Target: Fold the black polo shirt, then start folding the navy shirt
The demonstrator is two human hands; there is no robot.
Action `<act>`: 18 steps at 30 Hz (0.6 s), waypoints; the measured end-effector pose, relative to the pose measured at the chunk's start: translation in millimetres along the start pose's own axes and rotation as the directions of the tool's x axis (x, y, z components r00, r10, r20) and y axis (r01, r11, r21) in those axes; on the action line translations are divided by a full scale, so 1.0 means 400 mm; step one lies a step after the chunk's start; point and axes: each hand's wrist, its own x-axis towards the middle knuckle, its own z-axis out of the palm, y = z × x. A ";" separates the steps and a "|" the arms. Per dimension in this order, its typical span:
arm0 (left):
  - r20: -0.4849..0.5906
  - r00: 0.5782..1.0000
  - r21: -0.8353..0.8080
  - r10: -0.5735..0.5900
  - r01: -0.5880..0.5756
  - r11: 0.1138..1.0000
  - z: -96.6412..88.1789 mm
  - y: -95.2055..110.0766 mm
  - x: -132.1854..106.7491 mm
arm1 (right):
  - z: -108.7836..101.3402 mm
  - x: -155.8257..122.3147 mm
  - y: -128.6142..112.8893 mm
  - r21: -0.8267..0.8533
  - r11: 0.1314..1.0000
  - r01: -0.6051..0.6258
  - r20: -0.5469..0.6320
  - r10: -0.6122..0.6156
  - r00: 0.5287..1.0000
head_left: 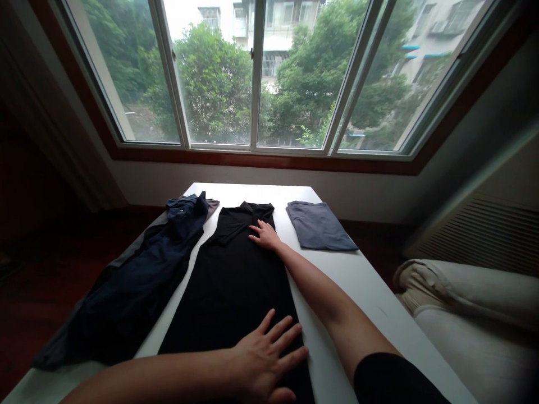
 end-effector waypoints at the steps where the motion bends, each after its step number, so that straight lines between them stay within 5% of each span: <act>1: -0.005 1.000 -0.004 0.001 -0.001 1.000 0.007 0.004 0.015 | -0.010 -0.007 0.012 0.006 1.000 0.007 -0.002 -0.007 1.000; 7: -0.099 0.995 -0.045 -0.012 0.007 0.999 0.039 0.014 0.055 | -0.081 -0.047 0.035 0.146 0.987 0.065 -0.090 -0.053 0.995; 11: -0.290 0.954 -0.018 -0.069 0.067 0.998 0.012 -0.043 0.030 | -0.129 -0.095 -0.016 0.288 0.949 0.130 -0.233 -0.062 0.970; 13: -0.436 0.886 -0.002 -0.160 0.177 0.984 -0.033 -0.111 0.004 | -0.139 -0.139 -0.065 0.267 0.954 0.133 -0.245 -0.066 0.967; 15: -0.575 0.770 0.012 -0.277 0.347 0.938 -0.094 -0.206 -0.030 | -0.133 -0.200 -0.134 0.205 0.968 0.142 -0.207 -0.099 0.973; 18: -0.708 0.572 -0.037 -0.415 0.556 0.830 -0.186 -0.384 -0.083 | -0.093 -0.312 -0.279 0.063 0.931 0.360 -0.053 -0.357 0.933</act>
